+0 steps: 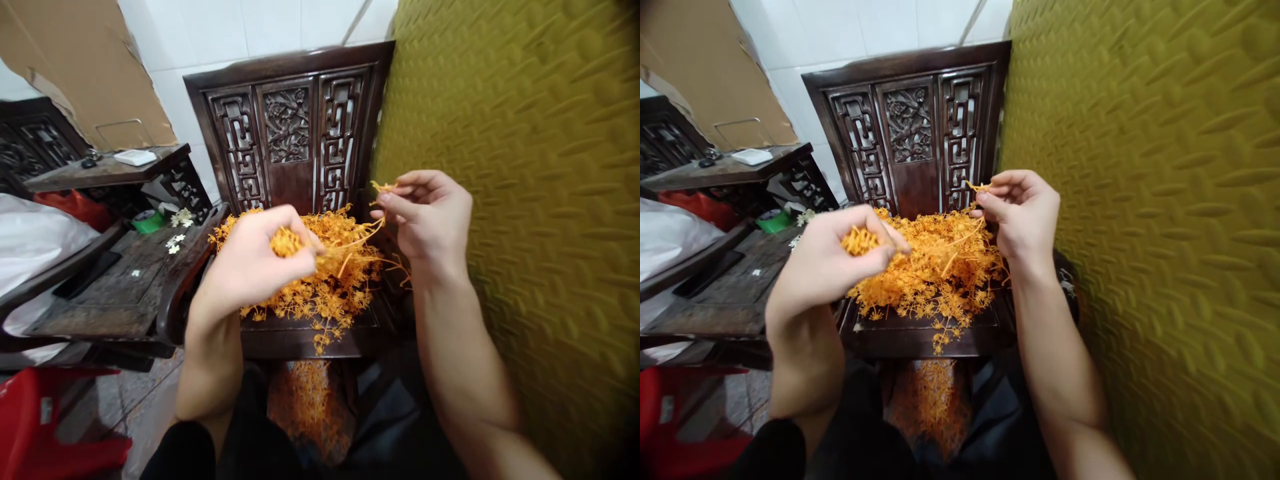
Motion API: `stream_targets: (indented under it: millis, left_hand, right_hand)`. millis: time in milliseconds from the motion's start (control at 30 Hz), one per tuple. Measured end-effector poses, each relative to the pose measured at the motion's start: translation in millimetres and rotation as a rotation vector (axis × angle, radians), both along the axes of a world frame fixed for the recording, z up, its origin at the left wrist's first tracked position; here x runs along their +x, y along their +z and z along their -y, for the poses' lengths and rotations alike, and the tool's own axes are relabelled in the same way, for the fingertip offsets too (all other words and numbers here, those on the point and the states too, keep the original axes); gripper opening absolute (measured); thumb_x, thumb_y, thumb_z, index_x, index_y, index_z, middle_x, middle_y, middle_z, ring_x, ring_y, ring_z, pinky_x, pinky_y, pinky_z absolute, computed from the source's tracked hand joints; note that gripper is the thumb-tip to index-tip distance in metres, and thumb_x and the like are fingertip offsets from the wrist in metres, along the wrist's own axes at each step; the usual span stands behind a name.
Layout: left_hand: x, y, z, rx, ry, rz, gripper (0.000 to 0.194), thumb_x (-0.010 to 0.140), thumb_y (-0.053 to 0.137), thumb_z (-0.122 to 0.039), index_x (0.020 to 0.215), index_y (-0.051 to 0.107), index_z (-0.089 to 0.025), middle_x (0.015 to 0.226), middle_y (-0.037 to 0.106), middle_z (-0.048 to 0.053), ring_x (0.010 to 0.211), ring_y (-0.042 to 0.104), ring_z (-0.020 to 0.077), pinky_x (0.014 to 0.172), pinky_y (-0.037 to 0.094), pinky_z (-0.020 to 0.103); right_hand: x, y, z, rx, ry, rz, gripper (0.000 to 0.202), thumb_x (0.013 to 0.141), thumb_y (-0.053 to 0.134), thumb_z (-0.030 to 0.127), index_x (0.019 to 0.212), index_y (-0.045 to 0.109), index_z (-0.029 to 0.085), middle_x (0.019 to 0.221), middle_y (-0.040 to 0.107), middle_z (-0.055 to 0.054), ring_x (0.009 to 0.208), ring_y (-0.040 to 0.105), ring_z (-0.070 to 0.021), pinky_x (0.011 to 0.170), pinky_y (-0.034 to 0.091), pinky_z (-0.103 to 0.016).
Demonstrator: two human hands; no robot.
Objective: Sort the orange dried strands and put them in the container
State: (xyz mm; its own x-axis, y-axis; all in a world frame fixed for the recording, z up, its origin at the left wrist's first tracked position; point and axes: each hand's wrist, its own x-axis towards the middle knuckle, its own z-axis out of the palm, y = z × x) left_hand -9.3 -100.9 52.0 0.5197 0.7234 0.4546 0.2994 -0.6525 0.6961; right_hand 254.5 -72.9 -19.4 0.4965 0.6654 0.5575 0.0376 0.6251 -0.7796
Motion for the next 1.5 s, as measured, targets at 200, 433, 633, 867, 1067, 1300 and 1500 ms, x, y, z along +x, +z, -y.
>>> stream_targets:
  millis: [200, 433, 633, 867, 1067, 1300, 1500]
  left_hand:
    - [16.5, -19.1, -33.3, 0.008, -0.027, 0.039, 0.019, 0.086, 0.068, -0.019, 0.102, 0.079, -0.018, 0.103, 0.082, 0.004, 0.098, 0.075, 0.0198, 0.093, 0.057, 0.034]
    - [36.3, -28.2, -34.0, -0.066, -0.085, -0.133, 0.034, 0.088, 0.079, -0.043, 0.112, 0.081, -0.019, 0.117, 0.082, 0.008, 0.107, 0.076, 0.0248, 0.101, 0.055, 0.039]
    - [35.6, -30.4, -36.5, 0.015, -0.088, -0.141, 0.017, 0.094, 0.068, -0.029, 0.097, 0.082, -0.019, 0.100, 0.084, 0.003, 0.091, 0.076, 0.0200, 0.092, 0.055, 0.034]
    - [32.2, -27.9, -34.6, 0.148, 0.025, -0.039, 0.015, 0.095, 0.066, -0.025, 0.095, 0.080, -0.019, 0.099, 0.083, 0.003, 0.091, 0.075, 0.0190, 0.092, 0.054, 0.034]
    - [37.1, -32.5, -29.8, 0.288, 0.124, -0.149, 0.016, 0.095, 0.064, -0.025, 0.093, 0.080, -0.020, 0.092, 0.083, 0.004, 0.081, 0.073, 0.0191, 0.084, 0.053, 0.034]
    - [31.9, -30.7, -30.0, 0.266, 0.240, -0.268, 0.016, 0.090, 0.065, -0.025, 0.086, 0.080, -0.019, 0.079, 0.078, 0.006, 0.069, 0.067, 0.0201, 0.077, 0.051, 0.036]
    - [29.8, -27.2, -31.3, 0.289, 0.303, -0.300, 0.018, 0.089, 0.063, -0.023, 0.087, 0.080, -0.017, 0.078, 0.078, 0.007, 0.069, 0.067, 0.0203, 0.083, 0.052, 0.037]
  right_hand:
    - [-22.1, 8.2, 16.6, 0.003, 0.057, 0.111, 0.035, 0.077, 0.090, 0.029, 0.104, 0.066, 0.029, 0.090, 0.067, 0.000, 0.078, 0.070, -0.0170, 0.068, 0.068, -0.034]
    - [-44.8, 9.3, 20.2, 0.039, 0.086, 0.101, 0.038, 0.076, 0.092, 0.032, 0.102, 0.064, 0.030, 0.091, 0.068, 0.000, 0.081, 0.070, -0.0174, 0.068, 0.066, -0.033]
    - [-43.0, 13.2, 25.8, 0.059, 0.156, 0.155, 0.030, 0.078, 0.091, 0.032, 0.083, 0.063, 0.025, 0.096, 0.073, -0.002, 0.086, 0.071, -0.0188, 0.074, 0.065, -0.035]
    - [-31.3, 23.8, 37.0, -0.024, 0.170, 0.685, 0.013, 0.087, 0.083, 0.033, 0.099, 0.083, 0.029, 0.108, 0.075, -0.006, 0.096, 0.070, -0.0241, 0.081, 0.061, -0.041]
    - [-35.8, 21.8, 38.0, 0.071, -0.069, 0.934, 0.013, 0.091, 0.071, 0.019, 0.085, 0.080, 0.027, 0.106, 0.072, -0.008, 0.090, 0.067, -0.0245, 0.081, 0.056, -0.043]
    - [-47.1, 3.8, 20.2, 0.088, -0.101, 1.012, 0.025, 0.097, 0.050, 0.012, 0.091, 0.072, 0.023, 0.113, 0.069, -0.010, 0.101, 0.065, -0.0254, 0.088, 0.055, -0.043]
    - [-57.3, -5.3, 6.1, 0.232, -0.173, 1.003, 0.025, 0.098, 0.048, 0.012, 0.090, 0.069, 0.022, 0.102, 0.068, -0.009, 0.096, 0.065, -0.0233, 0.083, 0.056, -0.039]
